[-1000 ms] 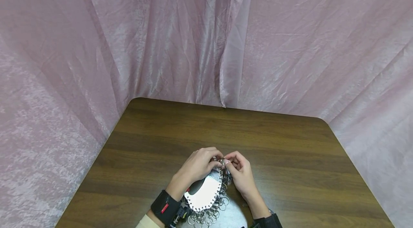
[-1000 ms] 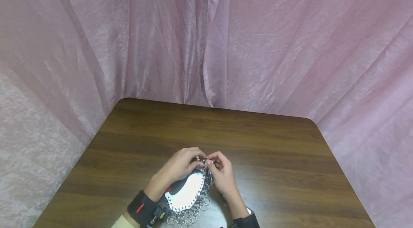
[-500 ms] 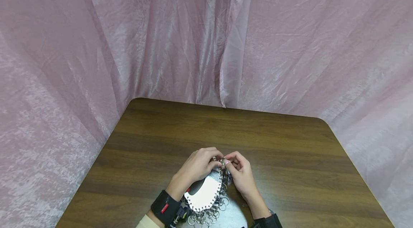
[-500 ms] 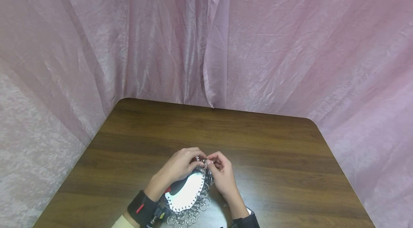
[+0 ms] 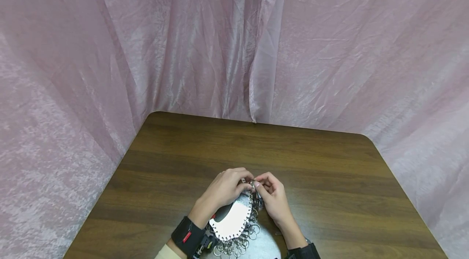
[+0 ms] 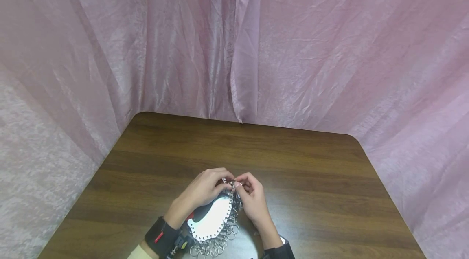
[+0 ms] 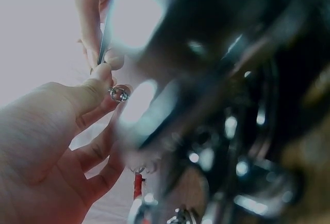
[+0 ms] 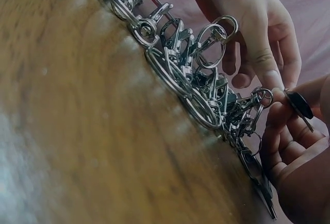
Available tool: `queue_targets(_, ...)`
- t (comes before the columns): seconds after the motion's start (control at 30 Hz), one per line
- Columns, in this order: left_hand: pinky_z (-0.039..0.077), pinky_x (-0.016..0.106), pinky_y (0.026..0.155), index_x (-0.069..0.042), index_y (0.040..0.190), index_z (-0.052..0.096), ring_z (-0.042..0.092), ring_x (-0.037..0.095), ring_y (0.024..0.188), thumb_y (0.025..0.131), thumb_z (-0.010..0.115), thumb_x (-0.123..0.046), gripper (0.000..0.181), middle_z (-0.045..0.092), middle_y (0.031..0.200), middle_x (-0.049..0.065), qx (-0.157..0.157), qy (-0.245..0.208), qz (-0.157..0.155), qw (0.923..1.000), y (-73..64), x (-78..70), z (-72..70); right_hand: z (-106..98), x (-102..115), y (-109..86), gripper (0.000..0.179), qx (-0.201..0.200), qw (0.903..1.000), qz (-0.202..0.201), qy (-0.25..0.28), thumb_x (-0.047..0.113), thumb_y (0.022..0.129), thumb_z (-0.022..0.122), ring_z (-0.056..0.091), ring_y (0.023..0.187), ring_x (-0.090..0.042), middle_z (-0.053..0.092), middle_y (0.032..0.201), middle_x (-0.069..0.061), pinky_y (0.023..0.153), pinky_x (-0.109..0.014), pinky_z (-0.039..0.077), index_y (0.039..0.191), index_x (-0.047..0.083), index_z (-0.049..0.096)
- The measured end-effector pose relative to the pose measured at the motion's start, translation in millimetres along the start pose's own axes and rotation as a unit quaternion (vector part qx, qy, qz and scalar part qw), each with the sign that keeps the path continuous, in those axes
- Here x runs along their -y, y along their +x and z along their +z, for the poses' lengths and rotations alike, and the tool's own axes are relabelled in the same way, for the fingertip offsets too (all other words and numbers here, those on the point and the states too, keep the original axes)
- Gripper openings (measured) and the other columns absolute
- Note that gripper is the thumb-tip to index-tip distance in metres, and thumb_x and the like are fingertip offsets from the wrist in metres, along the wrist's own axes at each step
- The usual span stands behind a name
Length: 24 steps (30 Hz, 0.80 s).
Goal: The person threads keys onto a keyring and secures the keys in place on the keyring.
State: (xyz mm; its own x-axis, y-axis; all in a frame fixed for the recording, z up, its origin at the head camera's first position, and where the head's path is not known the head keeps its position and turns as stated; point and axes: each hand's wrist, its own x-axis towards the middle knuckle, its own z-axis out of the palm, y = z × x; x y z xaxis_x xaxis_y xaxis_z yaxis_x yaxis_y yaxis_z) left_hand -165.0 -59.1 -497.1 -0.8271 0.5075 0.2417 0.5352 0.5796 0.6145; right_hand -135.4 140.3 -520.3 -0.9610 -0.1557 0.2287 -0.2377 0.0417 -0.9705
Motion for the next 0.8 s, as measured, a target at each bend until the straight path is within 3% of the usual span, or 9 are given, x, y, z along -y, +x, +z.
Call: queue_targets(0.8, 0.055, 0.030, 0.079, -0.025, 0.112, 0.075, 0.065, 0.003, 0.092, 0.099, 0.075, -0.030, 0.014, 0.071, 0.106, -0.013, -0.001, -0.007, 0.010, 0.9999, -1.3, 1.5, -0.3, 2.1, 1.1, -0.9, 0.010, -0.009, 0.9998, 0.017, 0.003, -0.001, 0.100, 0.069, 0.069, 0.085, -0.021, 0.069, 0.098, -0.028, 0.077, -0.024, 0.056, 0.107, -0.008, 0.066)
